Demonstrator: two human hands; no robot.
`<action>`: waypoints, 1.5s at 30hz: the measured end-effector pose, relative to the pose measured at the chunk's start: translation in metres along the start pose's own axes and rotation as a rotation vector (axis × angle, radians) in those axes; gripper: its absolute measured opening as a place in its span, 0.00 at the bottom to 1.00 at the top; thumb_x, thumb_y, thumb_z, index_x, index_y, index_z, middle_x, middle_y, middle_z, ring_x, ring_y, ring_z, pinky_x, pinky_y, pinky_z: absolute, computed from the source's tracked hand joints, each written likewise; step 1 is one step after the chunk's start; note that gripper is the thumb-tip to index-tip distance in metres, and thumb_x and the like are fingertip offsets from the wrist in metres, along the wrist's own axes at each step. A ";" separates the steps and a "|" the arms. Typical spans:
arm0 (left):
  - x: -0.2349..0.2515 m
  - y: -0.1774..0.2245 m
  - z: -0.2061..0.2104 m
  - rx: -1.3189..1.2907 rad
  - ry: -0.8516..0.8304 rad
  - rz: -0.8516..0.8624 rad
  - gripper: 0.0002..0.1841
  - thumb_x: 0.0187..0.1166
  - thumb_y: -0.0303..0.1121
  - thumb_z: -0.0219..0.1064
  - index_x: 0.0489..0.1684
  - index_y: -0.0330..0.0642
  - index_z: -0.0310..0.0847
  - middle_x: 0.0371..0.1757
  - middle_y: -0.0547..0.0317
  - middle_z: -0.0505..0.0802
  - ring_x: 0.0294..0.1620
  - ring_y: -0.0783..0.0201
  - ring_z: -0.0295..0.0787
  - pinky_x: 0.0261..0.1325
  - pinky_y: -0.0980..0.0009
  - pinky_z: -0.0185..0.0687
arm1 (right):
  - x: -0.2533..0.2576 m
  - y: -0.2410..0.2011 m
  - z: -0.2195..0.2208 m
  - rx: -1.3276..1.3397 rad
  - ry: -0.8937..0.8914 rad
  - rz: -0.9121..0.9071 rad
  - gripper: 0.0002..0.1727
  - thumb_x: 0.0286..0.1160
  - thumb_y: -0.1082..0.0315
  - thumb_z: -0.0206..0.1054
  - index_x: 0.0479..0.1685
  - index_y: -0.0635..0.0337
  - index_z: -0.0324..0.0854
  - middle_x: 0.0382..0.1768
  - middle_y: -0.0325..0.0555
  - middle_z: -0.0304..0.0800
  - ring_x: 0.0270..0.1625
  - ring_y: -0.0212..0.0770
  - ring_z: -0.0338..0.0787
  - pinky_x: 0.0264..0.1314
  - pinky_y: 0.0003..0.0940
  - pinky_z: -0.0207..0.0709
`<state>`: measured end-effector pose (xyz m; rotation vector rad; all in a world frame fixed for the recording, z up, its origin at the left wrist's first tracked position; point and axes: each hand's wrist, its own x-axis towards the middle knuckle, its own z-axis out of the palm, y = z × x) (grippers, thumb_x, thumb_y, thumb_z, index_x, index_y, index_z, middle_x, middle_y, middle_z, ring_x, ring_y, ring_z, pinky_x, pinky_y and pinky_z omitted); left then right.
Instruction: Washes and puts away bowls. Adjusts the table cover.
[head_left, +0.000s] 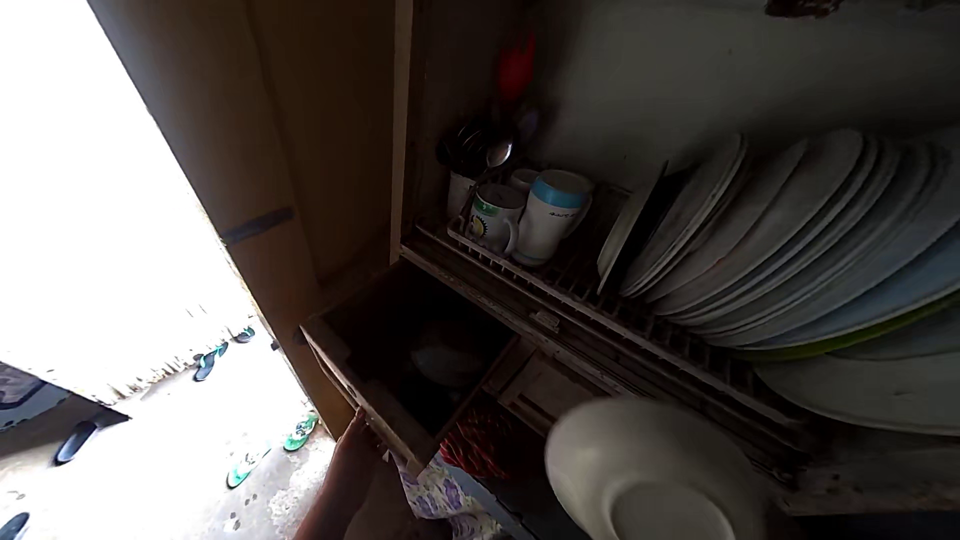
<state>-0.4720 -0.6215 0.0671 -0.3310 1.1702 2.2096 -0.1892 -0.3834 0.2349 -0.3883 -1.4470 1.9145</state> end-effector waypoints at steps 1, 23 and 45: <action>0.001 0.000 0.000 0.010 0.002 0.000 0.24 0.95 0.48 0.41 0.75 0.40 0.68 0.54 0.54 0.91 0.50 0.63 0.91 0.55 0.62 0.87 | 0.021 0.002 0.028 0.060 0.009 0.027 0.08 0.73 0.55 0.74 0.46 0.40 0.92 0.45 0.30 0.98 0.50 0.27 0.95 0.54 0.27 0.91; 0.006 -0.003 -0.009 -0.023 -0.005 0.001 0.20 0.95 0.41 0.47 0.71 0.35 0.69 0.51 0.49 0.90 0.45 0.62 0.91 0.49 0.66 0.89 | 0.240 0.149 0.201 -0.840 -0.494 0.685 0.17 0.87 0.65 0.62 0.66 0.67 0.77 0.54 0.52 0.84 0.52 0.39 0.84 0.58 0.39 0.78; 0.008 -0.006 -0.011 0.023 0.003 0.012 0.21 0.95 0.43 0.47 0.73 0.36 0.69 0.49 0.50 0.90 0.43 0.62 0.91 0.46 0.66 0.88 | 0.220 0.145 0.212 -1.689 -0.482 0.176 0.34 0.94 0.46 0.42 0.61 0.67 0.85 0.64 0.65 0.88 0.72 0.62 0.84 0.73 0.62 0.74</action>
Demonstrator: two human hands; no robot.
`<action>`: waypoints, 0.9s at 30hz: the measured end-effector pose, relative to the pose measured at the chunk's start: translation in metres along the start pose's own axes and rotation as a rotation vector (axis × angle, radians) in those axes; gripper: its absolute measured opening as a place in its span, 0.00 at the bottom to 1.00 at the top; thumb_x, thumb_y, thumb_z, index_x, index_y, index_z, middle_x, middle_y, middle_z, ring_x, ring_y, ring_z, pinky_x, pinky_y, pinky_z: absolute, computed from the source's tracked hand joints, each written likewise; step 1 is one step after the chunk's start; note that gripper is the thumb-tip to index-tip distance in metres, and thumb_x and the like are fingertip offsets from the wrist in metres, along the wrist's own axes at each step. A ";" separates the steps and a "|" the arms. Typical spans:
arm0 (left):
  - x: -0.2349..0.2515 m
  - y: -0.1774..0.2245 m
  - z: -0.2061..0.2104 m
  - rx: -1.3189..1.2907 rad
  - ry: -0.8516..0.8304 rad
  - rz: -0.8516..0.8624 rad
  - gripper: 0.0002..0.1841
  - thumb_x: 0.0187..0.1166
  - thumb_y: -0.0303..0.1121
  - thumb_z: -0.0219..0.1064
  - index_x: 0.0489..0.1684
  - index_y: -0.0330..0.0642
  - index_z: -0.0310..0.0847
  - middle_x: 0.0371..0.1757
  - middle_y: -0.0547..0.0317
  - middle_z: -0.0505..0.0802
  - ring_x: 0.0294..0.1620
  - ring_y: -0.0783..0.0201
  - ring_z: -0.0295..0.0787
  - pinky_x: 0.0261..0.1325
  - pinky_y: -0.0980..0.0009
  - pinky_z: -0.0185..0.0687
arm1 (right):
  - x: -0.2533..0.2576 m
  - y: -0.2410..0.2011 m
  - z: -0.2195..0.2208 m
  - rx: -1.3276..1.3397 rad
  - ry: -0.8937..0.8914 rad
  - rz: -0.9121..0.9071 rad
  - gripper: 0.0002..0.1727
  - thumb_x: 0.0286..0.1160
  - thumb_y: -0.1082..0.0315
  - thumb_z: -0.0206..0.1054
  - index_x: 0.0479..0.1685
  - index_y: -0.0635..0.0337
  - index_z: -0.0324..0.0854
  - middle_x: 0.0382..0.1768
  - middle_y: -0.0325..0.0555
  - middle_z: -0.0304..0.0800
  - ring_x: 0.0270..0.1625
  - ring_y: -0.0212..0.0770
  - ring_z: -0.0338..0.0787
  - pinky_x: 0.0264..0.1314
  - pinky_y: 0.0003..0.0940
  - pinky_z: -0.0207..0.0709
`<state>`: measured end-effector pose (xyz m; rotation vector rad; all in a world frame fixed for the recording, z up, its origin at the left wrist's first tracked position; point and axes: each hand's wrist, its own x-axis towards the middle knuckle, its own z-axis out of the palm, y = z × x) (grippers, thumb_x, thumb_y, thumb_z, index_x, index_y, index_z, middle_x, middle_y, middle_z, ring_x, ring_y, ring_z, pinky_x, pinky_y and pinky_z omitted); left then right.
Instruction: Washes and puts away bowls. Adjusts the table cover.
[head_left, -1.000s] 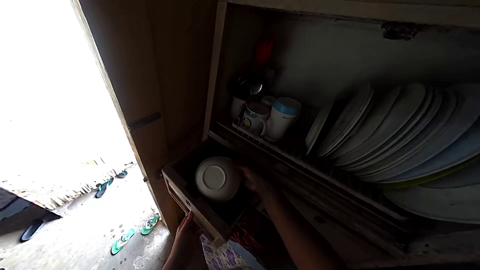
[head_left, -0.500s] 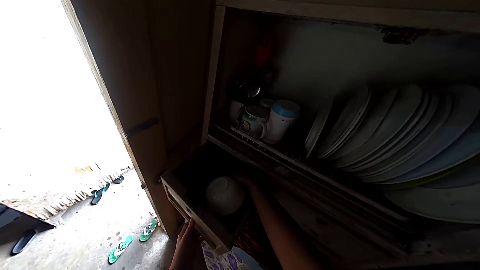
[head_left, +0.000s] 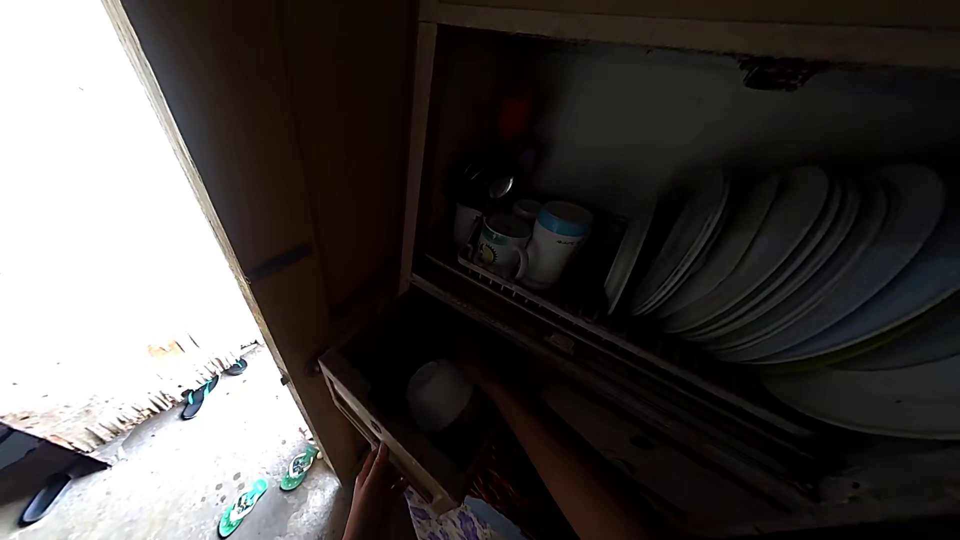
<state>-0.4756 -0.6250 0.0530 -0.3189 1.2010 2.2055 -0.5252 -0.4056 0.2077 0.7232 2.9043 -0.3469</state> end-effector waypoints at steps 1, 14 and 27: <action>0.000 0.000 0.000 -0.002 0.002 0.002 0.21 0.95 0.43 0.47 0.72 0.36 0.69 0.48 0.50 0.91 0.42 0.62 0.91 0.45 0.65 0.89 | -0.006 -0.006 -0.004 -0.020 -0.015 -0.020 0.37 0.93 0.41 0.42 0.58 0.67 0.85 0.61 0.65 0.89 0.70 0.62 0.86 0.70 0.62 0.74; 0.002 -0.004 -0.004 0.009 -0.020 0.013 0.22 0.95 0.44 0.47 0.74 0.36 0.68 0.52 0.50 0.90 0.46 0.62 0.91 0.49 0.65 0.89 | -0.005 0.002 -0.014 0.382 -0.464 -0.225 0.41 0.65 0.66 0.81 0.82 0.62 0.69 0.76 0.63 0.77 0.76 0.57 0.78 0.77 0.57 0.70; 0.001 -0.001 -0.002 0.024 -0.011 0.010 0.22 0.96 0.43 0.46 0.76 0.36 0.67 0.54 0.49 0.90 0.47 0.61 0.91 0.49 0.64 0.88 | 0.001 0.029 -0.008 0.367 -0.420 -0.031 0.41 0.71 0.43 0.76 0.83 0.50 0.72 0.80 0.56 0.75 0.83 0.53 0.73 0.84 0.57 0.63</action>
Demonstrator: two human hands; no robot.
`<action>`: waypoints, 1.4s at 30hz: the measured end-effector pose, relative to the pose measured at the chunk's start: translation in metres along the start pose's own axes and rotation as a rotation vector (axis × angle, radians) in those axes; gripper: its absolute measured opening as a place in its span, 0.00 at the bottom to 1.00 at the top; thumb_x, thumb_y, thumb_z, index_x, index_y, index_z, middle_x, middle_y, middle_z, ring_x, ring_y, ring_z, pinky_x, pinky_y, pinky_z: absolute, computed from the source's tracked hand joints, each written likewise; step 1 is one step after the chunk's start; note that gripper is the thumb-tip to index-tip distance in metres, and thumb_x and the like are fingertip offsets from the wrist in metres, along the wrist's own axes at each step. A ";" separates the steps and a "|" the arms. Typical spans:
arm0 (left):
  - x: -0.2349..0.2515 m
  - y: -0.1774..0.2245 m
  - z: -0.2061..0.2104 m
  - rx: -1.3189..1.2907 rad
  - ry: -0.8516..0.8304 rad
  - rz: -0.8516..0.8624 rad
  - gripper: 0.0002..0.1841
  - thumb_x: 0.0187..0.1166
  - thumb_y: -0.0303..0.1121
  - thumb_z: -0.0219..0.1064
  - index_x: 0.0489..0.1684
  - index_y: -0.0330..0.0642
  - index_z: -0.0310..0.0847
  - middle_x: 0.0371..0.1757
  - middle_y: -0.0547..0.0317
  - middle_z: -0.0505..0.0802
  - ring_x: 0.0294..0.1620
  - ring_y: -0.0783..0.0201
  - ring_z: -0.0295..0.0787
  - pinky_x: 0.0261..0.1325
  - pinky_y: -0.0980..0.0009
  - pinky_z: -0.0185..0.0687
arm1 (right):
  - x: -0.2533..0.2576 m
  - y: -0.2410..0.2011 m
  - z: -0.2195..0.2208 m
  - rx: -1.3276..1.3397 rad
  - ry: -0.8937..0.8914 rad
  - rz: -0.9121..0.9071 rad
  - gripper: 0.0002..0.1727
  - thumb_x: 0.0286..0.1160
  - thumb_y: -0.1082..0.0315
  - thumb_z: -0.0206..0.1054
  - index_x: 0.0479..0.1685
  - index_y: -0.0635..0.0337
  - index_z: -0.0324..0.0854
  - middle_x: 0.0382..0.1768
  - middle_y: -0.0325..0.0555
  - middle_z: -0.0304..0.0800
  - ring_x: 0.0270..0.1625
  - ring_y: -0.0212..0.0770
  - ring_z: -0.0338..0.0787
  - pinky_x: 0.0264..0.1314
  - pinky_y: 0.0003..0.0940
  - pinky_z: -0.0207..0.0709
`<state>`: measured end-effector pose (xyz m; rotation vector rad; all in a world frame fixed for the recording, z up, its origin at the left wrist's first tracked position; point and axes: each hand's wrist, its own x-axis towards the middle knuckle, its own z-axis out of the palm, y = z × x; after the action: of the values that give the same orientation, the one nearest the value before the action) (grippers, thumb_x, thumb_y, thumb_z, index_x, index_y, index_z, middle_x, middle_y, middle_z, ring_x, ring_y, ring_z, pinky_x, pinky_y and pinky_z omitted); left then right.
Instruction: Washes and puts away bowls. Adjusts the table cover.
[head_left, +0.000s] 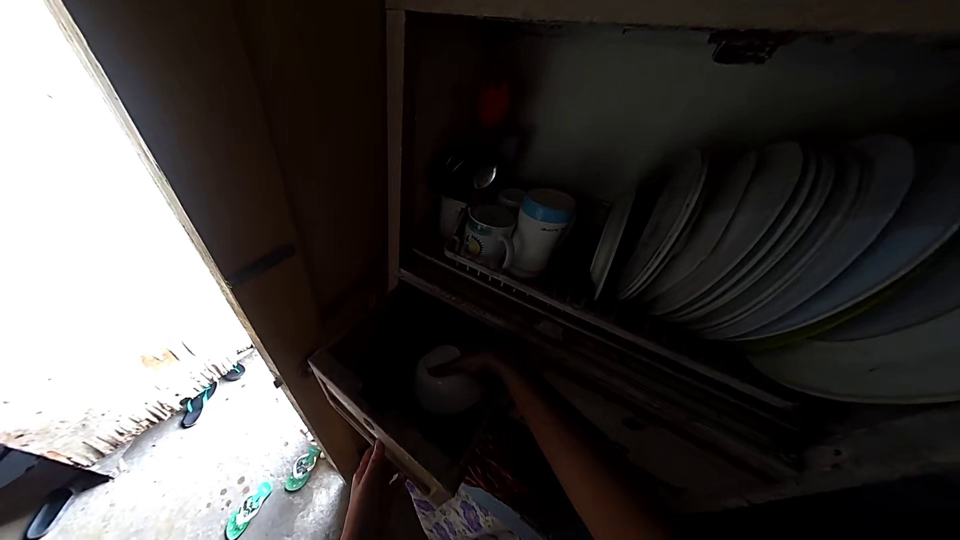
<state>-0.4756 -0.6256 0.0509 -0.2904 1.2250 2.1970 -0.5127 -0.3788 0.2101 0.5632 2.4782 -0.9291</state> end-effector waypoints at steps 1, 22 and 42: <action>0.000 0.000 0.000 -0.001 -0.002 0.001 0.22 0.96 0.43 0.46 0.76 0.36 0.67 0.53 0.49 0.90 0.47 0.62 0.91 0.49 0.64 0.88 | -0.001 0.000 0.002 -0.019 0.061 -0.018 0.42 0.70 0.44 0.78 0.84 0.51 0.71 0.80 0.58 0.75 0.83 0.54 0.73 0.84 0.58 0.63; 0.002 -0.001 -0.003 0.013 -0.015 -0.004 0.22 0.96 0.44 0.46 0.73 0.38 0.70 0.51 0.50 0.91 0.47 0.61 0.91 0.50 0.64 0.88 | -0.016 -0.013 0.036 -0.705 0.286 -0.182 0.27 0.79 0.79 0.59 0.81 0.65 0.73 0.91 0.63 0.54 0.93 0.69 0.48 0.90 0.74 0.36; -0.006 -0.005 0.004 0.186 -0.065 0.074 0.26 0.96 0.50 0.33 0.80 0.42 0.56 0.52 0.58 0.88 0.47 0.67 0.90 0.44 0.60 0.89 | -0.148 0.104 0.132 -0.265 0.946 -0.791 0.15 0.85 0.63 0.60 0.60 0.49 0.90 0.66 0.48 0.88 0.70 0.45 0.85 0.79 0.43 0.73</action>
<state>-0.4674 -0.6225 0.0520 -0.0986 1.4126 2.1173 -0.3050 -0.4302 0.1442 -0.1809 3.7402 -0.6007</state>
